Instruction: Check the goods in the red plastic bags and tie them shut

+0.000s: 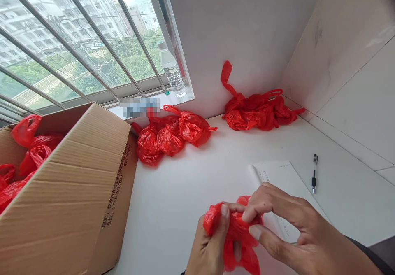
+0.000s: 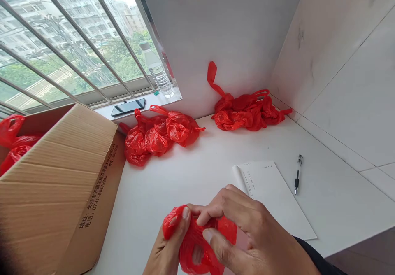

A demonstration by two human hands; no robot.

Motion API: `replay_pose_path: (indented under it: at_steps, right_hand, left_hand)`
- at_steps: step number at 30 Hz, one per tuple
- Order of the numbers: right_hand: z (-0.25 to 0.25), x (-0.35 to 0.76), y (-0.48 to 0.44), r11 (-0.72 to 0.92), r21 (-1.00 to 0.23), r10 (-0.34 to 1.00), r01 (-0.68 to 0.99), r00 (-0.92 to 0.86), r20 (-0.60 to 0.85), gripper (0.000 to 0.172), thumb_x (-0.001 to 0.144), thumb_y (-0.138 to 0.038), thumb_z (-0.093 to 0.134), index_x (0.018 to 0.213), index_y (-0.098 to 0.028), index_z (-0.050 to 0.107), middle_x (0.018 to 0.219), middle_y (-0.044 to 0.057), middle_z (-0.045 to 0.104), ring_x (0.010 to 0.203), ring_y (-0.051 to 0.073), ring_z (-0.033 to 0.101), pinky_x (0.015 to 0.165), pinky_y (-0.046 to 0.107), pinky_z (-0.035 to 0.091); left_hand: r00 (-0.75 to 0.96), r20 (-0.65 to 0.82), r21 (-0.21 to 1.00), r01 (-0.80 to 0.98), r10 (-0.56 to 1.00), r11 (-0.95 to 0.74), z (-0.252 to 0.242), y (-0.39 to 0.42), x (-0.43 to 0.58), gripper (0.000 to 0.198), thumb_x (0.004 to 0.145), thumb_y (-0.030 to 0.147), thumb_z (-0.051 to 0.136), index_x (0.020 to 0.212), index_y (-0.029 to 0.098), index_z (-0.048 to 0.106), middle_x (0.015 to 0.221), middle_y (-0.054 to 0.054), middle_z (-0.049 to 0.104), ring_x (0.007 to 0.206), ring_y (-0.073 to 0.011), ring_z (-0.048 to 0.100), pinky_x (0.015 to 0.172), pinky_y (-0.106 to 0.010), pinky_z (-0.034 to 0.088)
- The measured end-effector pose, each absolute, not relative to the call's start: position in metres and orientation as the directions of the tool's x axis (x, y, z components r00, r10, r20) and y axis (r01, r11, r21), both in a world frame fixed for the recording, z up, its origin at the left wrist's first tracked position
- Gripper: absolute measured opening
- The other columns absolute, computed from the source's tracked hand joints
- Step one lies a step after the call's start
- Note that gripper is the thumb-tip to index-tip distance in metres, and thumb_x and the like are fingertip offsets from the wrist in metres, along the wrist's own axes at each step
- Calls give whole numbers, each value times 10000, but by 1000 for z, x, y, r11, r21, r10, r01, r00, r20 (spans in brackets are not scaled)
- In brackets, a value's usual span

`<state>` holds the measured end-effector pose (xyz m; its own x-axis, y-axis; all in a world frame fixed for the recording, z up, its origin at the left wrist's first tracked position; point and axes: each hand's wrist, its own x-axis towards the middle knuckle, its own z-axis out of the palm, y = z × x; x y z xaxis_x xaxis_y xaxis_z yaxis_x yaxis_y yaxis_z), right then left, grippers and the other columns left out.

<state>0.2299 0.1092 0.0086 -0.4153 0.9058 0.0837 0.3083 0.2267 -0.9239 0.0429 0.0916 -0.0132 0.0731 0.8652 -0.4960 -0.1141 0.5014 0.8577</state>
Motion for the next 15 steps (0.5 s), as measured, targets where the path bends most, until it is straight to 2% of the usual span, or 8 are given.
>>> replay_pose_path:
  at_steps: [3,5,7,9,11,15]
  right_hand:
    - [7,227,109,257,-924,878,281,-468,102,144,902,-194,647,979,-314,626,904,-35,677,887,142,666,856,228,539]
    - [3,226,110,280,-925,864,257,-487,127,163,905,-250,665,1048,-317,627,960,-14,675,929,161,656,861,246,540]
    - [-5,226,114,303,-921,858,246,-490,152,330,889,-361,703,1201,-330,601,1161,25,647,1131,211,603,968,295,512]
    - [-14,226,118,307,-921,831,238,-539,138,598,833,-470,756,1366,-339,517,1341,53,572,1281,258,515,1054,344,468]
    - [-23,226,121,274,-932,806,239,-586,86,725,797,-527,775,1426,-323,479,1349,68,575,1259,271,536,1044,356,474]
    - [-31,224,125,181,-940,841,290,-541,-6,556,830,-566,720,1289,-267,626,1197,73,674,1134,279,608,981,368,486]
  left_hand:
    - [171,-380,905,-135,909,404,-11,102,42,387,916,552,587,887,181,695,687,-22,628,633,-126,563,631,-223,455]
    - [247,-342,920,-109,907,376,-11,105,40,373,873,531,660,803,166,647,688,-15,591,645,-114,530,645,-221,428]
    - [314,-312,931,-87,897,355,-13,105,37,370,829,492,725,745,162,582,699,-4,554,625,-94,472,615,-215,380]
    - [368,-276,935,-109,888,336,-15,103,36,342,807,426,757,746,173,536,707,5,539,601,-81,429,590,-215,351]
    - [393,-202,957,-117,897,266,-19,100,35,300,784,355,773,756,187,526,712,11,537,596,-81,423,580,-218,345]
    - [257,95,992,62,962,-114,-32,95,36,142,811,244,696,786,211,560,737,11,532,633,-106,447,585,-233,346]
